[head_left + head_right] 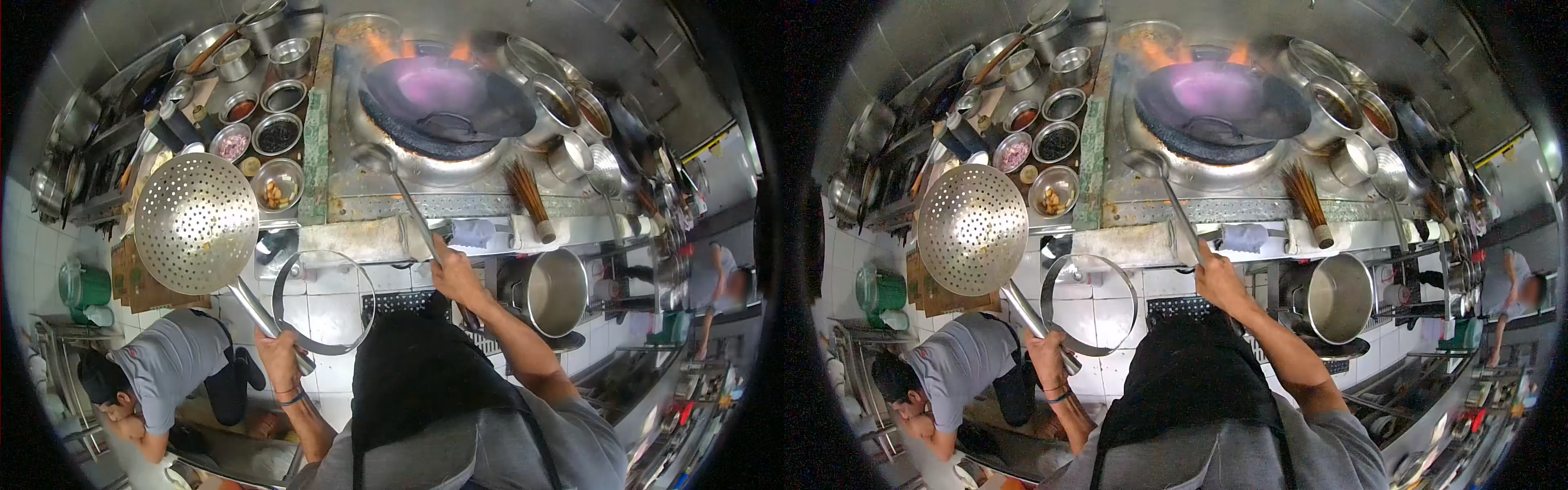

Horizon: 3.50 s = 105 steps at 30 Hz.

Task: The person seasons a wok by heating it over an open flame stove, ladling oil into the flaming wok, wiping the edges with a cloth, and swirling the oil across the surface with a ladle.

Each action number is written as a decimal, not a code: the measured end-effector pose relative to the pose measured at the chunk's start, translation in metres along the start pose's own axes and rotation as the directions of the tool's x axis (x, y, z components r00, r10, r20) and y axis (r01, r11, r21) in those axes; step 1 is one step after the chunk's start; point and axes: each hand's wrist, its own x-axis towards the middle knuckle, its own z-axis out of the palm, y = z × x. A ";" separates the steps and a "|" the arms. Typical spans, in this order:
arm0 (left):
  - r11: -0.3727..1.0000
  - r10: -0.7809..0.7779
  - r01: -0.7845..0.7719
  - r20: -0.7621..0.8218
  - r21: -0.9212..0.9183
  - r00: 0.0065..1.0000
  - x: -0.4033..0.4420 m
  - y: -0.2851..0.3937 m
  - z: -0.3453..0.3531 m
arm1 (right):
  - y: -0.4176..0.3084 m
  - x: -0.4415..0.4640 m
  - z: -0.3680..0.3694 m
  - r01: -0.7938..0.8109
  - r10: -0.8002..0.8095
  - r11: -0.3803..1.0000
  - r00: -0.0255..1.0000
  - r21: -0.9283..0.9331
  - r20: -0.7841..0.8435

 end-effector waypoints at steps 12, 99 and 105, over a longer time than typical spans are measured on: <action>0.999 0.023 -0.022 -0.033 0.043 0.999 -0.006 -0.017 -0.005 | 0.004 0.013 0.008 0.014 -0.013 0.998 1.000 0.067 -0.017; 0.504 0.173 -0.809 0.882 0.304 0.439 0.004 0.008 0.209 | 0.244 -0.100 -0.092 -0.645 0.593 0.759 0.632 0.084 -0.500; 0.314 0.520 -0.939 0.802 0.140 0.293 0.018 0.078 0.252 | 0.242 -0.099 -0.092 -0.623 0.577 0.776 0.642 0.094 -0.505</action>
